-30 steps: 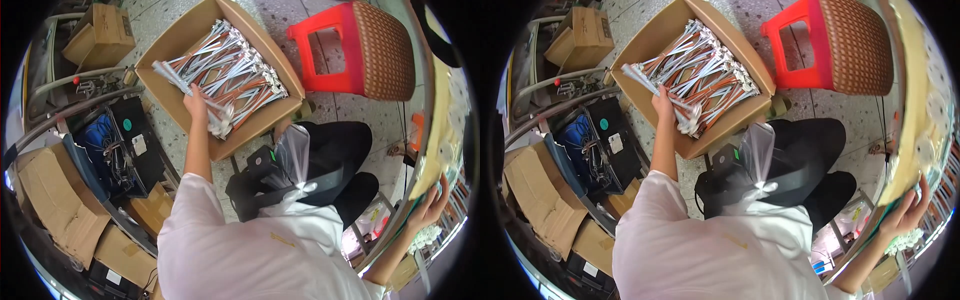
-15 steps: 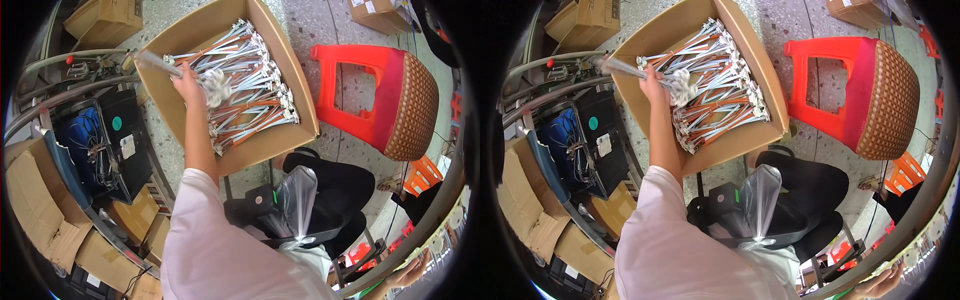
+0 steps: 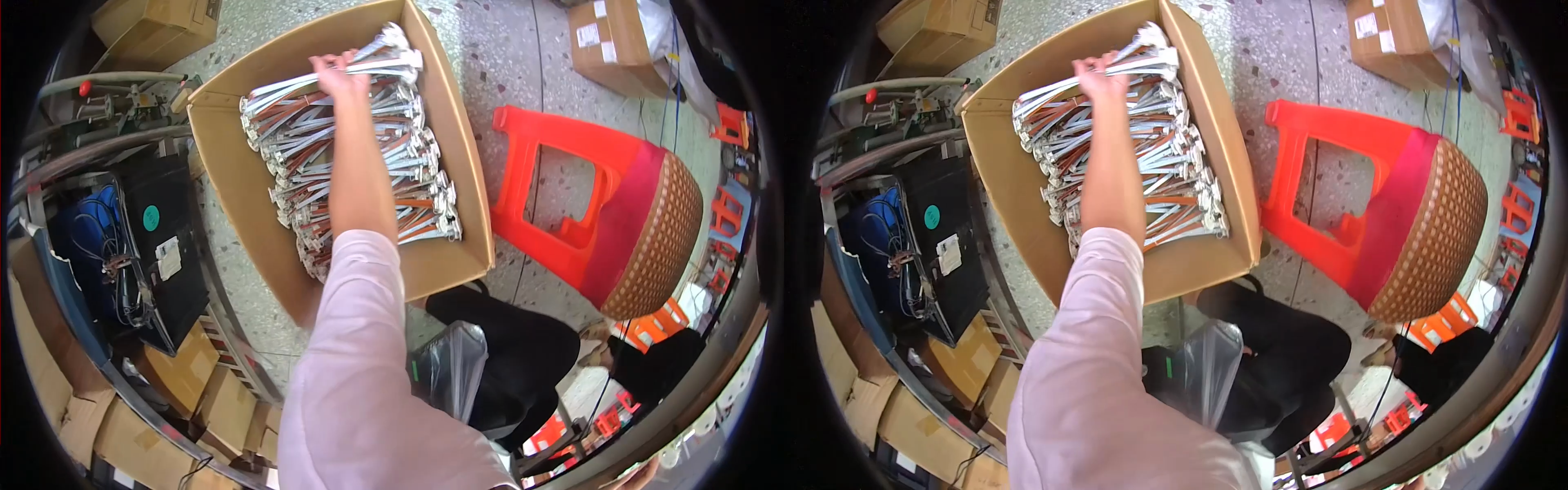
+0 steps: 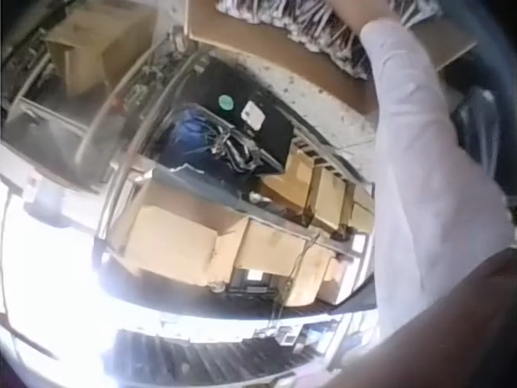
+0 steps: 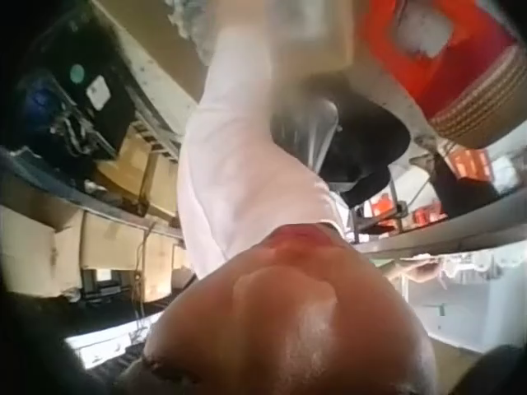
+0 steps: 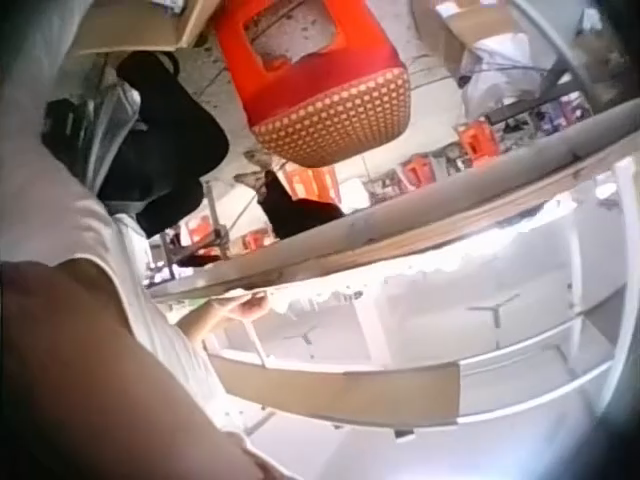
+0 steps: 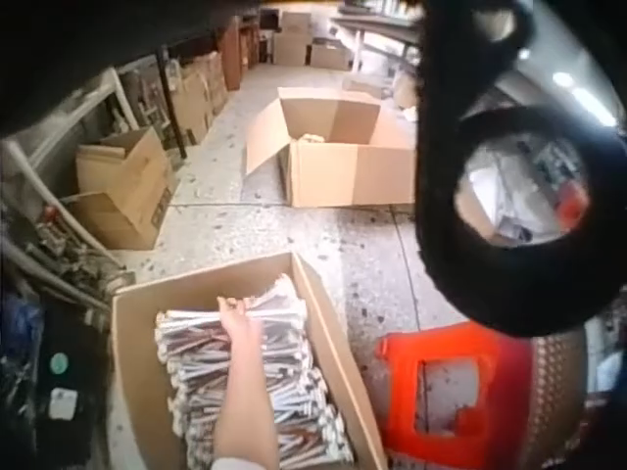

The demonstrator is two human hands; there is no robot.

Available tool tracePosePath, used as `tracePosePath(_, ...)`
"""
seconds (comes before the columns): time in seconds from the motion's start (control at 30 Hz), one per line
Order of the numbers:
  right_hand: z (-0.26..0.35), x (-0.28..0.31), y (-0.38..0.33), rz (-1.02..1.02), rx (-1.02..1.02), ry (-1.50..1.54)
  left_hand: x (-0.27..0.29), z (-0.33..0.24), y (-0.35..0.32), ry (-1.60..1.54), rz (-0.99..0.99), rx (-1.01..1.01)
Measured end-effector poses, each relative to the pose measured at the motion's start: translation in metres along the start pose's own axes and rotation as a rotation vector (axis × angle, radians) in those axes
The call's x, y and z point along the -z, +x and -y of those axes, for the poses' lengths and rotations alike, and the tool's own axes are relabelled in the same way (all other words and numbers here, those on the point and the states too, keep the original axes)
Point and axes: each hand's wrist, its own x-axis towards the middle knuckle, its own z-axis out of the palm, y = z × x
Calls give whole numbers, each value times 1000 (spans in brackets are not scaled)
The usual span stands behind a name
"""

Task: The recorder bundles LED strips with plastic bases together using a small tie.

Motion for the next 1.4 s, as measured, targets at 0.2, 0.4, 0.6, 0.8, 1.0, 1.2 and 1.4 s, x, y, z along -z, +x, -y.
tracePosePath(0.2,-7,10,-2,14,-22,-32,36,37,-9,224,-161,55)
tracePosePath(0.4,-11,6,2,64,-17,39,38,-32,-77,1302,-82,48)
tracePosePath(0.6,-22,24,-3,261,-70,153,4,-34,-84,2732,615,-372)
tracePosePath(0.8,-3,18,10,154,70,-19,-46,-30,-109,2686,905,-683)
tracePosePath(1.0,3,36,14,-73,183,-64,-200,-5,-416,1252,1249,-586)
tracePosePath(1.2,-12,47,40,-236,535,-65,-297,40,-607,935,1401,-578)
tracePosePath(1.4,-88,41,177,-64,253,-193,-310,82,-624,1393,1389,-837)
